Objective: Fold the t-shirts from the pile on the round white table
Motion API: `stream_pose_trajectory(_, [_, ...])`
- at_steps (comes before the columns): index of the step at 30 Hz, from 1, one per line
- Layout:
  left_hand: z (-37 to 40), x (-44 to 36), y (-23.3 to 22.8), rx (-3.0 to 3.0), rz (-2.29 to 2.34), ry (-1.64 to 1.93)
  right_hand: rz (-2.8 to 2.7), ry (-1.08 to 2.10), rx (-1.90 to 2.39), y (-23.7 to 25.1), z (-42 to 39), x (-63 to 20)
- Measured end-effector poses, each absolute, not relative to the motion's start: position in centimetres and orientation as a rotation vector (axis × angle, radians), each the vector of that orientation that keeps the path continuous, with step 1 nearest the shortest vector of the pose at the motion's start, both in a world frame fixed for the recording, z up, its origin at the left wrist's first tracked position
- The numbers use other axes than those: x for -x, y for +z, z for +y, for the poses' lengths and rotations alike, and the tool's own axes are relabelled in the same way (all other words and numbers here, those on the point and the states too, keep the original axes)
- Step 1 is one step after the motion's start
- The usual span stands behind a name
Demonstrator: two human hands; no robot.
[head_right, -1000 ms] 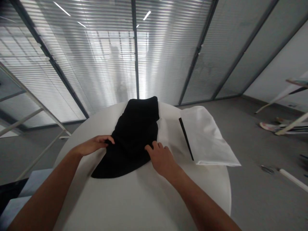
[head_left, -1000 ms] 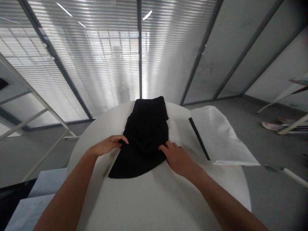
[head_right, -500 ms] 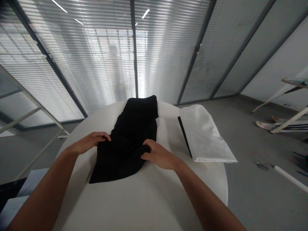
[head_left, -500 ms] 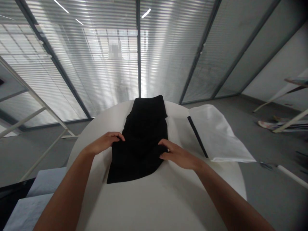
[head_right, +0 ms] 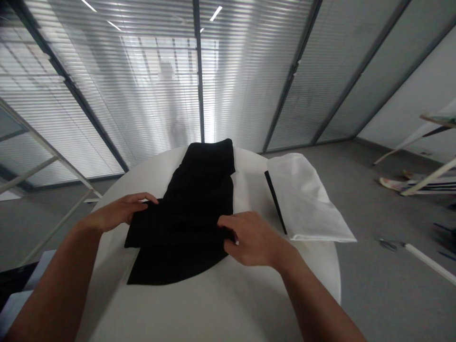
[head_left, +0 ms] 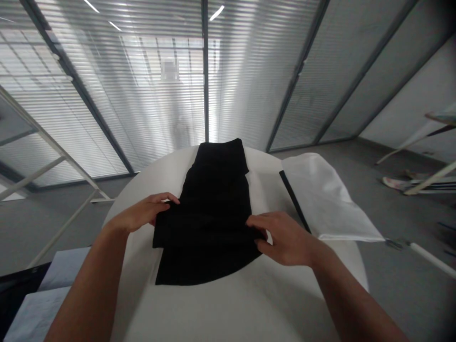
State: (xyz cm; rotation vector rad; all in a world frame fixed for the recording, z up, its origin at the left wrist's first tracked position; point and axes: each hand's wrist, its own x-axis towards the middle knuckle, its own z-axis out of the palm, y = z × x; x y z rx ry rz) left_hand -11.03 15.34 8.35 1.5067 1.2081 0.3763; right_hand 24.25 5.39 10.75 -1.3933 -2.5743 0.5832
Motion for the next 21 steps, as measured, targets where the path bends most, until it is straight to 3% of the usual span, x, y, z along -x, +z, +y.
stream_pose_trajectory(5, [14.3,11.5,9.5,-1.594,1.043,0.120,-2.755,0.985,1.361,11.0,5.2,-24.8])
stream_pose_trajectory(11, [14.3,11.3,8.6,-1.445,0.826,-0.210,-2.708,1.211,1.196,11.4,5.3,-25.0])
stream_pose_trajectory(21, [15.1,11.1,7.1,-1.358,0.679,-0.392,-2.798,0.861,1.269,7.4,5.3,-21.0])
